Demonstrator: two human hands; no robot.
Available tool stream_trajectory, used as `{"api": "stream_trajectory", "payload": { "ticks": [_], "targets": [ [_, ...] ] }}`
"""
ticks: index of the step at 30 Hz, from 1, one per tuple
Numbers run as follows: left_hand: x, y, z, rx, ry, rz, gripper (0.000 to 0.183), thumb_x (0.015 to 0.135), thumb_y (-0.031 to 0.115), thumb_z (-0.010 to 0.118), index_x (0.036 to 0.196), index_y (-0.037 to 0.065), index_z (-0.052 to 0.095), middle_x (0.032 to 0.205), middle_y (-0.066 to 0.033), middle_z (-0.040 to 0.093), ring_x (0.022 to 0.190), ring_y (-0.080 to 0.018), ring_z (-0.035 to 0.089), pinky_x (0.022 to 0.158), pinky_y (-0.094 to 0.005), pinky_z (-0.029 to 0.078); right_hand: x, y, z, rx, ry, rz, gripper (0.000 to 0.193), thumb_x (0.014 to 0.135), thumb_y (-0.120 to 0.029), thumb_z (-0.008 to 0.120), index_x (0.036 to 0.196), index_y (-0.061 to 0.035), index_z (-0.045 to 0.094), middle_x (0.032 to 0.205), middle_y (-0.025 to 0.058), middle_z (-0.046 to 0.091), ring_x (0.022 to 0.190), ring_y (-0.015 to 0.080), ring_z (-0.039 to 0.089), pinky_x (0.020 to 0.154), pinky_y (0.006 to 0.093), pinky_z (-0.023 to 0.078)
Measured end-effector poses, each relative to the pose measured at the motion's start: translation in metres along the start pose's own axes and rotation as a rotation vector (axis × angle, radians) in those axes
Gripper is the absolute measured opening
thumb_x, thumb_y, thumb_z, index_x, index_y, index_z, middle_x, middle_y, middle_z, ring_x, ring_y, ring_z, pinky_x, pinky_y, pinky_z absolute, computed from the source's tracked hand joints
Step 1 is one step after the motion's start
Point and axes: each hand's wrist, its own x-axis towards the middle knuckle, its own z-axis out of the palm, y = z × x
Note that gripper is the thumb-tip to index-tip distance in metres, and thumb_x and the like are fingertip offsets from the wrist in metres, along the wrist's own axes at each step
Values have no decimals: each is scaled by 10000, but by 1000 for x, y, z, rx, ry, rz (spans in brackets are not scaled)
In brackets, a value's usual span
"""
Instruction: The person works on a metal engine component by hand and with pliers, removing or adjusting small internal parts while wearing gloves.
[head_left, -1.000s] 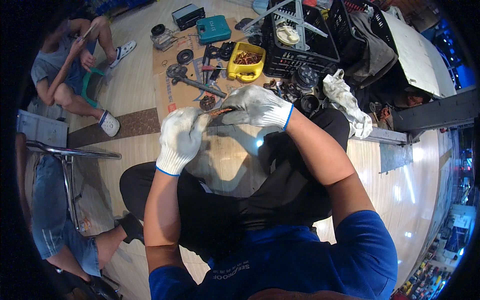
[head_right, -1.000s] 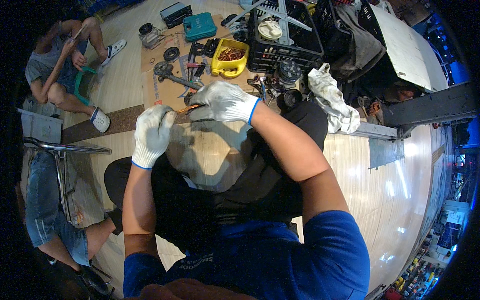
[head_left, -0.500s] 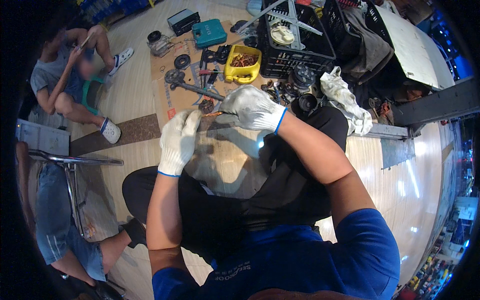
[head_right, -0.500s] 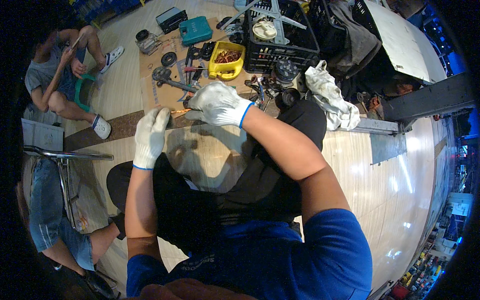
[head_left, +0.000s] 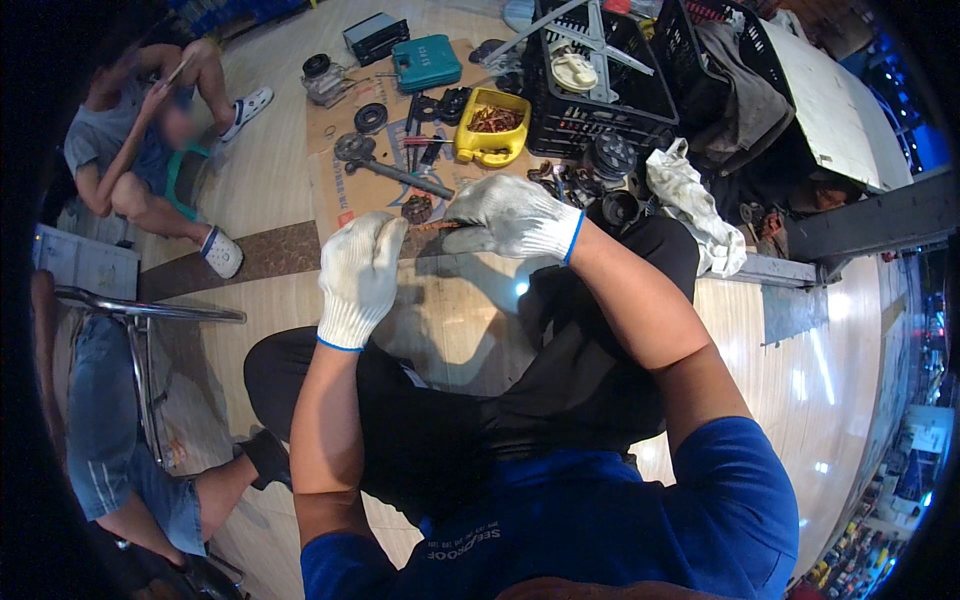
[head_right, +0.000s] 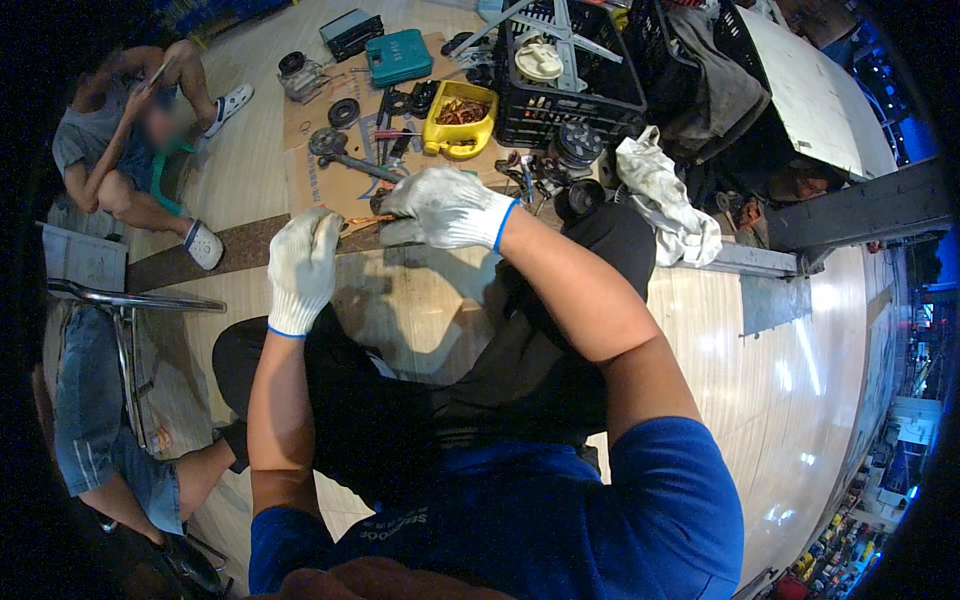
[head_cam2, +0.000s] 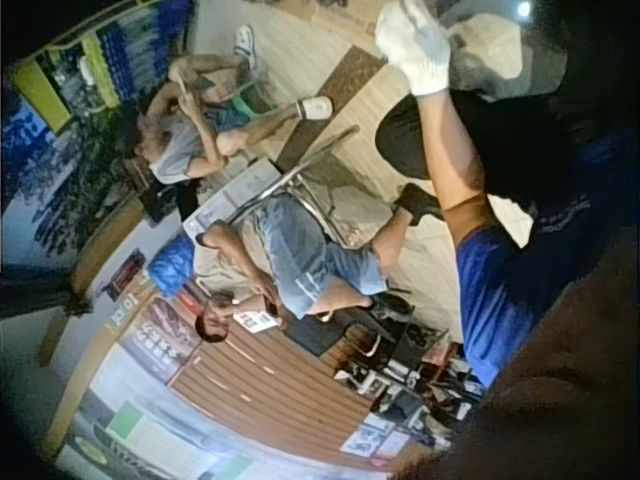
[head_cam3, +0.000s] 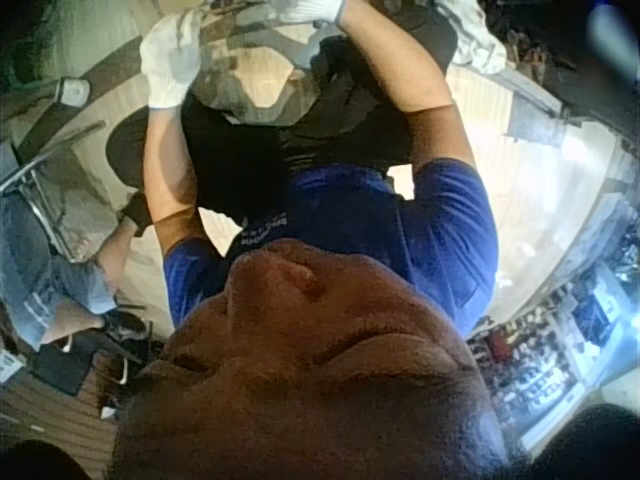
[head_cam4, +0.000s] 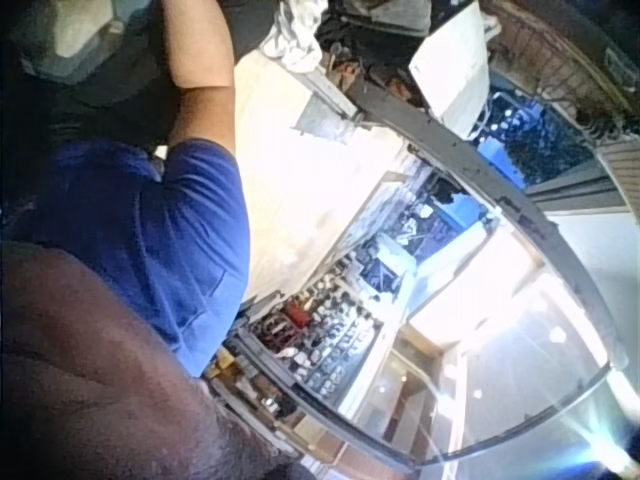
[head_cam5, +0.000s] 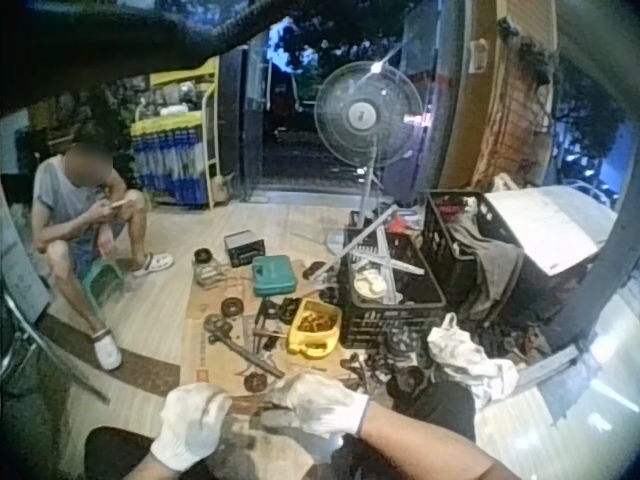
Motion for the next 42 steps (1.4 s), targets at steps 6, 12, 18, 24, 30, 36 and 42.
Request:
{"api": "stream_trajectory", "payload": {
  "ticks": [6,12,18,24,30,36,42],
  "targets": [
    [2,6,4,-98,-143,-432,271,976,240,605,978,-19,685,848,-203,682,703,-329,633,661,-366,504,4,4,7,-294,38,-78,317,884,-368,680,847,-53,691,791,155,674,772,375,674,722,452,535],
    [2,-12,6,-288,-257,-598,291,954,238,626,1119,3,676,970,-220,697,839,-328,674,751,-361,523,1,1,3,-165,-41,-1,321,894,-369,666,823,-56,675,760,176,666,770,383,671,705,463,532],
    [3,2,-7,7,-142,-43,226,929,199,630,1013,1,700,903,-209,694,850,-373,686,751,-391,531,-2,5,0,57,-44,30,371,898,-400,670,963,-38,715,847,205,686,820,406,671,735,476,530],
    [1,3,-4,-23,-100,-148,230,938,198,624,864,-13,678,735,-197,645,675,-345,635,634,-398,491,0,-3,-6,42,5,64,399,874,-421,708,1015,-48,738,870,201,688,814,393,674,737,449,540],
    [0,5,2,-69,-148,-370,271,973,234,614,874,-14,665,688,-151,605,632,-232,619,612,-382,474,0,5,3,-213,100,-87,345,874,-409,705,862,-65,726,774,153,673,768,369,676,710,445,538],
    [-6,-24,10,-517,-275,-660,246,967,218,606,1064,3,673,820,-129,684,709,-226,659,683,-344,519,4,-3,2,-201,-35,62,359,885,-409,691,832,-54,714,746,178,659,749,382,667,702,449,533],
    [6,11,-11,-159,-232,-153,316,923,151,619,1202,13,672,1024,-198,726,925,-304,715,833,-360,537,-2,6,-4,112,-49,44,396,902,-414,683,931,-19,710,845,229,672,784,416,652,710,453,523]
  ]
}}
